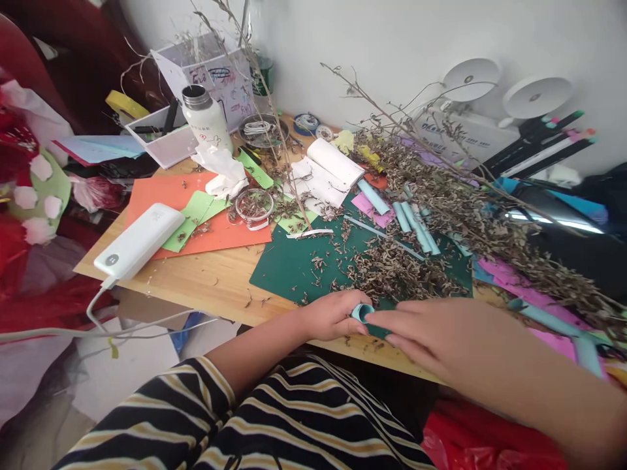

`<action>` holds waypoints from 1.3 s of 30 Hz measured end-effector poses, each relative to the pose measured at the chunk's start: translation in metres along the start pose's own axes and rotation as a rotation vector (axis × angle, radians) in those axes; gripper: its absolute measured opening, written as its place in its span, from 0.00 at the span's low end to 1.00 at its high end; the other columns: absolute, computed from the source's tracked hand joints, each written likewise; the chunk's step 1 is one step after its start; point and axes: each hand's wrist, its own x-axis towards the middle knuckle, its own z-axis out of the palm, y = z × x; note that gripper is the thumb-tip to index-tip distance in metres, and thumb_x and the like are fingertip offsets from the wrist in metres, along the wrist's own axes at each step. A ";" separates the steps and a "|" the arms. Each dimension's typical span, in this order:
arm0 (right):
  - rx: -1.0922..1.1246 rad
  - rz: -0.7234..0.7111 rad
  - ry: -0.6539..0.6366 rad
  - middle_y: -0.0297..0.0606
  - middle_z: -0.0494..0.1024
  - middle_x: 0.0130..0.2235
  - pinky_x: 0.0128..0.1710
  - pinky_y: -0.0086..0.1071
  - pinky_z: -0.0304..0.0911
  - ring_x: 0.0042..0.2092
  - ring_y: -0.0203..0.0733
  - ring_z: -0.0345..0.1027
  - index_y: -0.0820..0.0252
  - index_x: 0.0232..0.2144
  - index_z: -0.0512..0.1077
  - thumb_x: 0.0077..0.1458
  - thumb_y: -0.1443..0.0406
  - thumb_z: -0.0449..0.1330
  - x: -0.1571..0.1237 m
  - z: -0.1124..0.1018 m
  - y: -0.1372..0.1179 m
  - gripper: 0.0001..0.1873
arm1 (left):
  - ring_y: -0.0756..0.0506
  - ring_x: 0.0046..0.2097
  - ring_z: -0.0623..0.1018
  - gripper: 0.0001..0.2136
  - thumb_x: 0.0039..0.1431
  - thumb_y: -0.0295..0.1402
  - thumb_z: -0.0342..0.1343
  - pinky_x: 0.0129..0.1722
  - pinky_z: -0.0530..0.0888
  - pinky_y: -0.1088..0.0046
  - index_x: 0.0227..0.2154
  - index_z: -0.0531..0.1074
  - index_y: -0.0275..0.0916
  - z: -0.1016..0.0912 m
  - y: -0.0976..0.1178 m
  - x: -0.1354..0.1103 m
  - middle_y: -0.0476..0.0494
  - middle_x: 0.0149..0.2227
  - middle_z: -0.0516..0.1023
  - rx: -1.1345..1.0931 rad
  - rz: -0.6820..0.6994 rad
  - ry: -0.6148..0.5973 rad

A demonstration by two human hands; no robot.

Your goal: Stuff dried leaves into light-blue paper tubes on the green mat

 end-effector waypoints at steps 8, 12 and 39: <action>-0.123 -0.138 0.218 0.33 0.68 0.22 0.25 0.31 0.45 0.26 0.36 0.57 0.59 0.21 0.65 0.47 0.71 0.52 0.009 0.031 -0.008 0.06 | 0.48 0.32 0.66 0.27 0.51 0.55 0.31 0.31 0.66 0.73 0.35 0.58 0.34 -0.002 0.004 0.000 0.42 0.31 0.65 0.017 -0.011 0.013; -0.133 -0.146 0.367 0.34 0.69 0.23 0.27 0.31 0.47 0.27 0.35 0.58 0.60 0.24 0.68 0.51 0.71 0.49 0.006 0.049 -0.008 0.09 | 0.49 0.31 0.65 0.25 0.52 0.54 0.32 0.31 0.65 0.73 0.34 0.58 0.34 -0.002 0.004 0.000 0.42 0.30 0.64 0.000 -0.012 0.017; 0.024 0.722 0.052 0.38 0.71 0.39 0.29 0.33 0.52 0.38 0.44 0.63 0.54 0.43 0.63 0.53 0.57 0.45 0.014 0.089 0.026 0.17 | 0.49 0.32 0.64 0.25 0.52 0.54 0.31 0.34 0.64 0.71 0.33 0.57 0.35 -0.002 0.003 -0.002 0.43 0.30 0.64 0.016 -0.060 0.015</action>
